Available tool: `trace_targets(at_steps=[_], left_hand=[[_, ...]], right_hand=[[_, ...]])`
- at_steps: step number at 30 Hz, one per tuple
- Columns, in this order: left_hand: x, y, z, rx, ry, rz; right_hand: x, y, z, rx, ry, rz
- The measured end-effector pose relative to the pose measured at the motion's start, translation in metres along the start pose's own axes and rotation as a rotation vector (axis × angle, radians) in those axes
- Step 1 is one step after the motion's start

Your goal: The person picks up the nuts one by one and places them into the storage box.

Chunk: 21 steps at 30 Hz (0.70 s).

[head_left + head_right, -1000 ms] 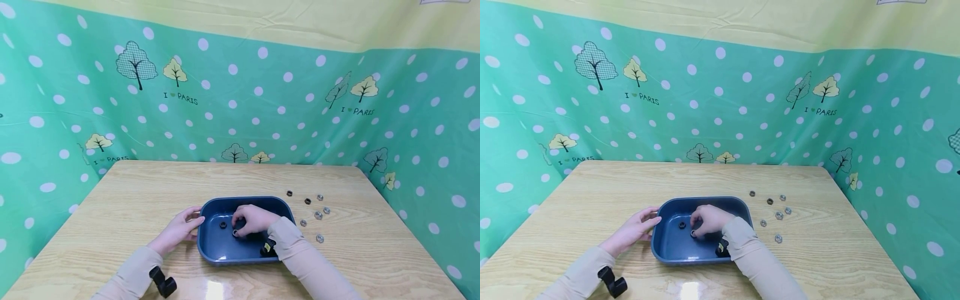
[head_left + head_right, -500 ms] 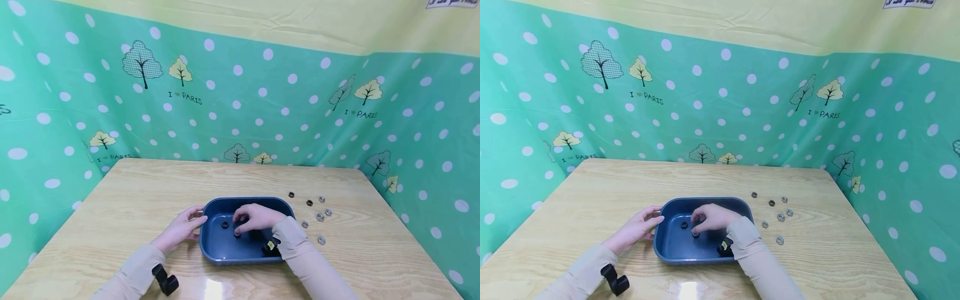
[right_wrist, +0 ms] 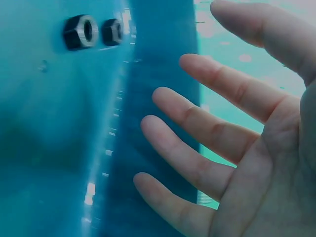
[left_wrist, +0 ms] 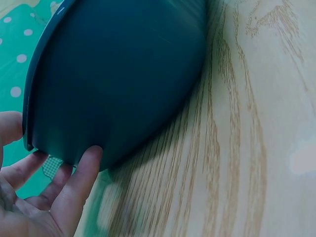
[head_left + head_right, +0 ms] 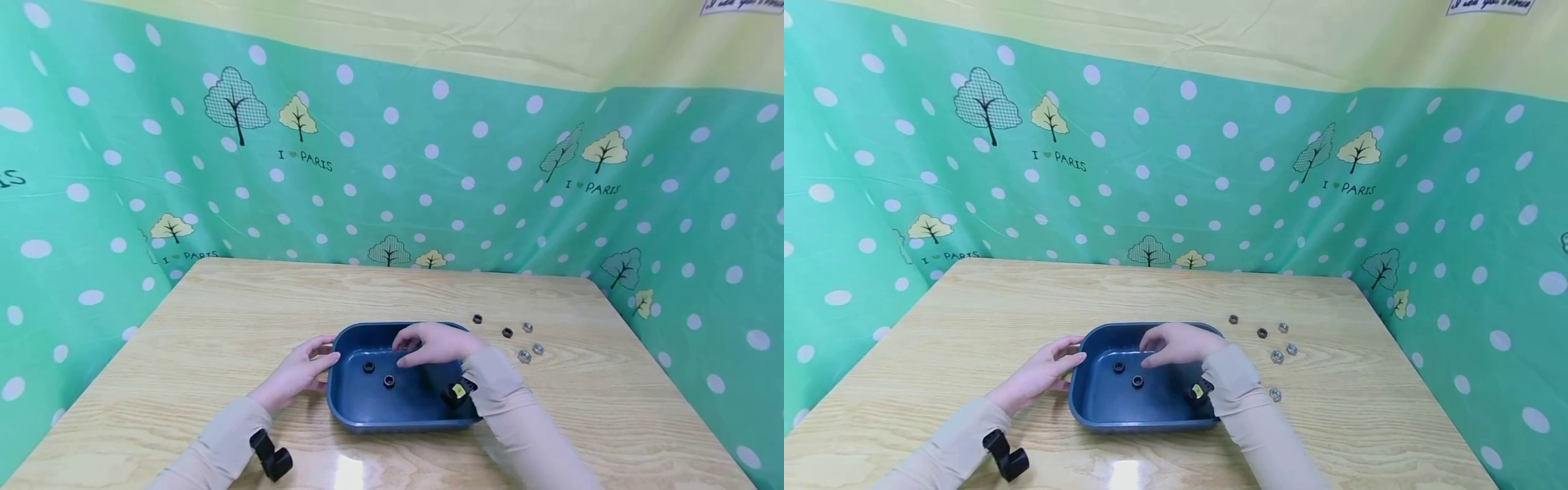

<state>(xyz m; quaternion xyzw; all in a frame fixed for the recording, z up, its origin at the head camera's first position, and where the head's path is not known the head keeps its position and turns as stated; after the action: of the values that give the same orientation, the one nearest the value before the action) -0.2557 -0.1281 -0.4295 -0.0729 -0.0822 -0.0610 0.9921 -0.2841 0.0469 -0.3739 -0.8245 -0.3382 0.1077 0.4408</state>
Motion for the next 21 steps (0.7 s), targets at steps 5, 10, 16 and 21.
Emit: trace_targets(at_steps=[5,10,16,21], left_hand=[[-0.002,0.0,-0.001,-0.003,-0.004,0.009],[-0.004,-0.002,-0.004,-0.005,-0.02,0.034],[-0.005,-0.003,-0.006,-0.01,-0.024,0.049],[-0.006,-0.004,-0.006,-0.011,-0.024,0.052]], right_hand=[[0.011,-0.012,-0.005,-0.024,-0.005,0.006],[0.025,-0.024,-0.007,-0.019,-0.018,0.016],[0.044,-0.039,-0.001,-0.024,-0.024,0.061],[0.059,-0.048,0.009,0.018,-0.035,0.15]])
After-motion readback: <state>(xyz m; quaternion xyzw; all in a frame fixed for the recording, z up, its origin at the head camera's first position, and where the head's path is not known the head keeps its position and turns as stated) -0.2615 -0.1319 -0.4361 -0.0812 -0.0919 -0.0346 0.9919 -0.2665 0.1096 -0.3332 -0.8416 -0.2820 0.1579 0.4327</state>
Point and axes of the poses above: each hand's wrist, its own x-axis away from the middle knuckle, its own y-axis out of the palm, z = x × y, the point moved 10 cm from there along -x, towards the middle knuckle, and after that the axes turned 8 degrees about z, right-handed, at the moved point
